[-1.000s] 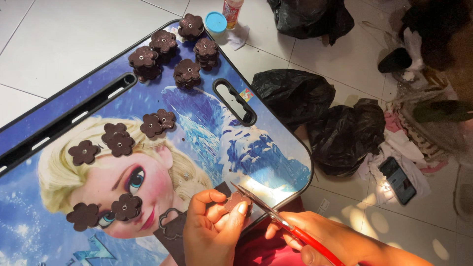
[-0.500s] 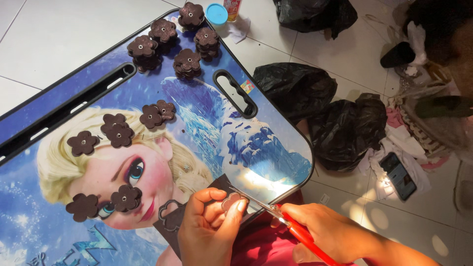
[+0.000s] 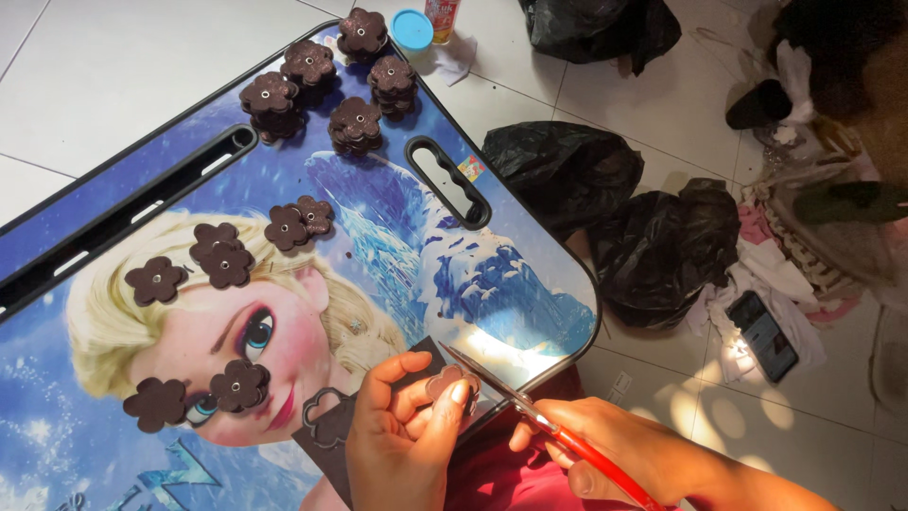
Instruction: The person uses red-handled scissors to cut flower-shaped pieces from a dark sheet of material. They hold the sheet with one hand and carefully trim around the outlines, then place the finished pieces onto a Frozen-themed tray.
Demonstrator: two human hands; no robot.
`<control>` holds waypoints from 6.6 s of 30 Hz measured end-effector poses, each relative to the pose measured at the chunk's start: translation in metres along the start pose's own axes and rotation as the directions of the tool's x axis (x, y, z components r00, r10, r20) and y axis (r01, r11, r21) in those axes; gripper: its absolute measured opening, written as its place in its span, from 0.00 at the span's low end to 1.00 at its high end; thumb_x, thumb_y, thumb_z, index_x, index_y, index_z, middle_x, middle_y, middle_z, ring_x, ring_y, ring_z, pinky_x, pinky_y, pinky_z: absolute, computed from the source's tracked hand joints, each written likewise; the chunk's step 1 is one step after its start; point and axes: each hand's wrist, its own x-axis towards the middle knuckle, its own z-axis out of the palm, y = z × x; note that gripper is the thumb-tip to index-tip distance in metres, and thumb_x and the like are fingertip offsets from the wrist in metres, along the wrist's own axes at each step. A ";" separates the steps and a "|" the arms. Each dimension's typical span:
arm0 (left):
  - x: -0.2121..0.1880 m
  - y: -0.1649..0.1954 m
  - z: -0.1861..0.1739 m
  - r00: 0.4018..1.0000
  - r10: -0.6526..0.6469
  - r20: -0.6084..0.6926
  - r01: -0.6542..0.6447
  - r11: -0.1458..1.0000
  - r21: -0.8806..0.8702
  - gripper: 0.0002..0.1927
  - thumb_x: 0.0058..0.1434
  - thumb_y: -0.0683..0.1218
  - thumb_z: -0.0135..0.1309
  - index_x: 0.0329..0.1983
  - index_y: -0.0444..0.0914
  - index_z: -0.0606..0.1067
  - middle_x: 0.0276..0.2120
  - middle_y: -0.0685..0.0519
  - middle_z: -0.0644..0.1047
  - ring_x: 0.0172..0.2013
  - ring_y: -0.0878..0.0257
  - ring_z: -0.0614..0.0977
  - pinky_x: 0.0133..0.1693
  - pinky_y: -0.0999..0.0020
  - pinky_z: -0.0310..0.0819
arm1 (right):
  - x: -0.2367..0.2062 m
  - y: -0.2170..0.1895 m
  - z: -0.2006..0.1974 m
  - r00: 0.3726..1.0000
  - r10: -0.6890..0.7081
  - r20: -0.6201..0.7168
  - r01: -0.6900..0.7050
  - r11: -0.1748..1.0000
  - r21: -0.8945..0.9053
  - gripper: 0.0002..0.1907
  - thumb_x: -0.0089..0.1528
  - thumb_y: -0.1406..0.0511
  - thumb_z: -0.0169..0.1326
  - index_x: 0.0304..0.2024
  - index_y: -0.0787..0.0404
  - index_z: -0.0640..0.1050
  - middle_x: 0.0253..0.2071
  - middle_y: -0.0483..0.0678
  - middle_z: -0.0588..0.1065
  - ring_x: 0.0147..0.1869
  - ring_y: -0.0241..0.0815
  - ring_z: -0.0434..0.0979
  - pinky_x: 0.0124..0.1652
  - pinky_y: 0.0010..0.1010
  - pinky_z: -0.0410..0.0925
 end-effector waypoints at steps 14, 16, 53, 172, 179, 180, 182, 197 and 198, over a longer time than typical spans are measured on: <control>-0.005 0.007 0.009 0.996 -0.092 -0.006 0.092 0.992 0.083 0.30 0.50 0.30 0.60 0.58 0.33 0.69 0.34 0.39 0.85 0.32 0.59 0.88 0.36 0.69 0.85 | -0.010 -0.001 -0.005 0.998 0.046 0.046 -0.049 0.996 0.072 0.47 0.54 0.30 0.54 0.53 0.63 0.76 0.31 0.44 0.69 0.34 0.36 0.68 0.35 0.29 0.65; -0.006 0.007 0.012 0.996 -0.092 -0.013 0.093 0.993 0.079 0.28 0.50 0.30 0.61 0.55 0.32 0.69 0.33 0.40 0.85 0.31 0.60 0.88 0.35 0.70 0.84 | -0.006 0.001 -0.006 0.990 0.115 0.077 -0.119 0.991 0.052 0.41 0.55 0.36 0.57 0.52 0.63 0.75 0.28 0.42 0.67 0.30 0.36 0.64 0.32 0.28 0.63; -0.010 0.001 0.015 0.999 -0.004 -0.051 0.014 0.979 0.202 0.28 0.51 0.31 0.61 0.56 0.32 0.69 0.31 0.41 0.84 0.27 0.63 0.86 0.31 0.73 0.83 | 0.001 0.015 -0.006 0.990 0.109 0.089 -0.108 0.994 -0.021 0.17 0.47 0.61 0.48 0.37 0.61 0.76 0.22 0.40 0.66 0.26 0.35 0.63 0.30 0.29 0.62; 0.014 0.001 -0.030 0.994 0.067 0.089 -0.077 0.991 0.112 0.12 0.60 0.35 0.58 0.48 0.30 0.75 0.37 0.40 0.84 0.36 0.57 0.86 0.38 0.63 0.85 | 0.016 0.026 -0.012 0.988 -0.030 0.152 0.023 0.998 0.050 0.53 0.55 0.24 0.40 0.45 0.65 0.77 0.25 0.39 0.67 0.30 0.32 0.67 0.35 0.26 0.67; 0.006 -0.007 -0.010 0.984 0.009 0.178 -0.010 1.000 0.005 0.11 0.61 0.33 0.56 0.46 0.32 0.71 0.33 0.40 0.83 0.33 0.59 0.85 0.35 0.64 0.84 | 0.009 0.017 -0.007 0.984 -0.153 0.090 0.152 0.988 0.012 0.53 0.57 0.24 0.36 0.47 0.65 0.76 0.24 0.41 0.66 0.28 0.36 0.67 0.34 0.29 0.65; 0.004 -0.007 -0.007 0.988 -0.002 0.155 0.001 1.000 0.011 0.11 0.60 0.32 0.56 0.45 0.31 0.71 0.33 0.40 0.83 0.33 0.59 0.85 0.35 0.64 0.85 | 0.009 0.017 -0.006 0.983 -0.165 0.085 0.164 0.986 0.009 0.53 0.58 0.24 0.35 0.47 0.65 0.76 0.25 0.41 0.65 0.28 0.36 0.67 0.34 0.29 0.65; 0.001 -0.006 -0.001 0.996 -0.006 0.094 0.000 0.998 0.059 0.11 0.59 0.32 0.56 0.45 0.30 0.71 0.34 0.40 0.83 0.32 0.59 0.86 0.35 0.63 0.87 | 0.009 0.018 -0.005 0.983 -0.171 0.071 0.171 0.985 0.000 0.52 0.58 0.24 0.36 0.46 0.65 0.76 0.25 0.41 0.65 0.28 0.36 0.66 0.34 0.29 0.65; 0.001 -0.011 0.003 0.998 0.069 -0.003 -0.067 0.983 0.174 0.20 0.54 0.30 0.58 0.49 0.29 0.71 0.36 0.39 0.84 0.31 0.58 0.88 0.36 0.68 0.86 | 0.009 0.019 -0.007 0.992 -0.113 0.059 0.115 0.993 -0.033 0.47 0.58 0.26 0.38 0.42 0.61 0.74 0.24 0.40 0.66 0.28 0.35 0.67 0.31 0.28 0.63; 0.002 -0.011 0.002 0.997 0.074 0.009 -0.074 0.983 0.169 0.20 0.54 0.30 0.58 0.50 0.28 0.71 0.36 0.39 0.84 0.31 0.58 0.88 0.36 0.68 0.85 | 0.009 0.019 -0.007 0.991 -0.117 0.062 0.118 0.993 -0.023 0.47 0.58 0.26 0.38 0.42 0.61 0.74 0.24 0.40 0.65 0.28 0.35 0.66 0.31 0.29 0.63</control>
